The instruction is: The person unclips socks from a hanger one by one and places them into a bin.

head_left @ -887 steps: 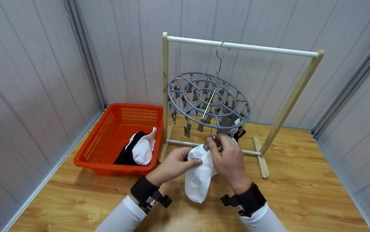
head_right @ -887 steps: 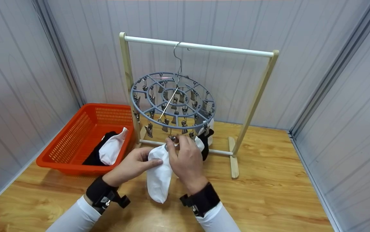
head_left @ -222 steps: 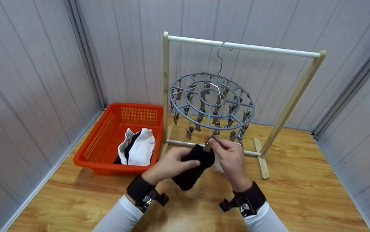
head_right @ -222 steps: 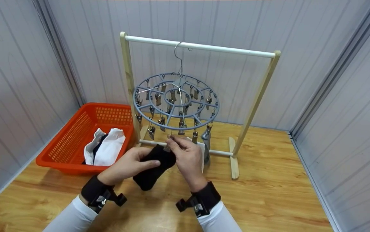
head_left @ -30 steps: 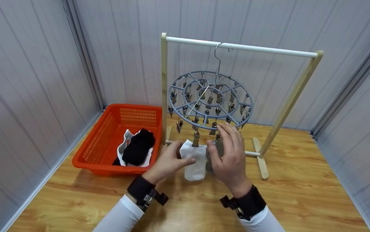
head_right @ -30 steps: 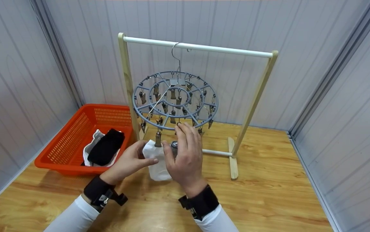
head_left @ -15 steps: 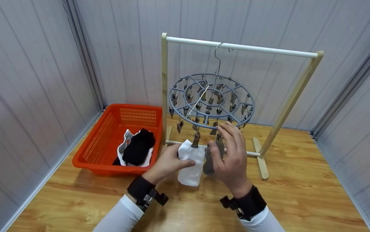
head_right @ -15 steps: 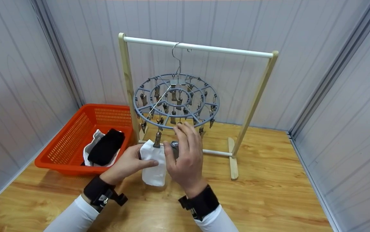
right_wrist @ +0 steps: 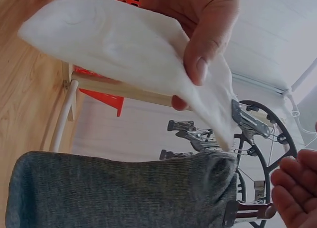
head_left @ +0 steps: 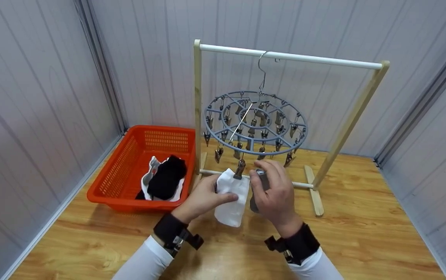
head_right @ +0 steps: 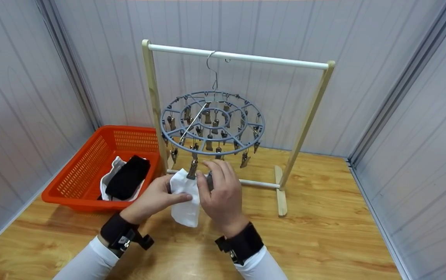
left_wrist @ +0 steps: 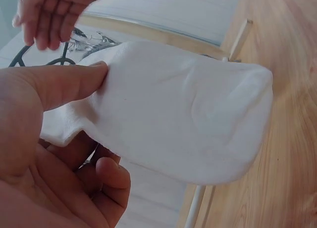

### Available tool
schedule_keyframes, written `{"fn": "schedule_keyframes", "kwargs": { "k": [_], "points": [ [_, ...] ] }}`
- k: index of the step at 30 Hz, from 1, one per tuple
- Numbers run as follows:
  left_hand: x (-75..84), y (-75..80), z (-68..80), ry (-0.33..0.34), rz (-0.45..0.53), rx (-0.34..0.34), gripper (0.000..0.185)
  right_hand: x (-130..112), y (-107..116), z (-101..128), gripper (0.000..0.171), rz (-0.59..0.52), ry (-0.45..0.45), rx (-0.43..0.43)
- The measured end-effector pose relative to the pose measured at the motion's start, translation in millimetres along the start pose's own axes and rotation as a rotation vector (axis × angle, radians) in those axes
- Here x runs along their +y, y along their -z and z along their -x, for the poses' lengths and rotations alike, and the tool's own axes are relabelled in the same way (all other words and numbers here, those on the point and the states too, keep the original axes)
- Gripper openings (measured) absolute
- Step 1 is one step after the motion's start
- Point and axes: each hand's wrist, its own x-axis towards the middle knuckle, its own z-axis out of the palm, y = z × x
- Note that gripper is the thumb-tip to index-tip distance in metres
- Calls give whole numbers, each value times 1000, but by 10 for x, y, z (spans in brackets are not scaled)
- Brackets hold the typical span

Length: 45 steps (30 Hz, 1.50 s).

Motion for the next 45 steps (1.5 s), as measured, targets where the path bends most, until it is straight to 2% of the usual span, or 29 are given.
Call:
{"fn": "schedule_keyframes", "kwargs": {
  "k": [3, 7, 11, 17, 20, 27, 30, 35, 45],
  "points": [
    [8, -8, 5, -8, 11, -21, 49, 20, -28, 14, 28, -18, -54, -50],
    [17, -21, 3, -18, 15, -46, 46, 24, -48, 16, 31, -110, -155, -111],
    [15, -30, -5, -29, 21, -59, 46, 12, -57, 16, 39, -244, -305, -178],
    [17, -42, -3, -35, 36, -75, 45, 9, -77, 21, 54, -502, -573, -248],
    [25, -42, 3, -29, 39, -86, 45, 14, -91, 17, 57, -614, -645, -262],
    [24, -47, 2, -37, 38, -102, 44, -2, -92, -11, 50, -780, -668, -274],
    [21, -48, -1, -40, 36, -101, 46, -18, -80, -27, 47, -827, -702, -254],
    [17, -43, -4, -30, 33, -106, 44, -32, -64, -42, 42, -812, -742, -223],
    [32, -27, 3, 14, 49, -132, 39, -20, -86, -65, 34, -763, -748, -213]
  ]
}}
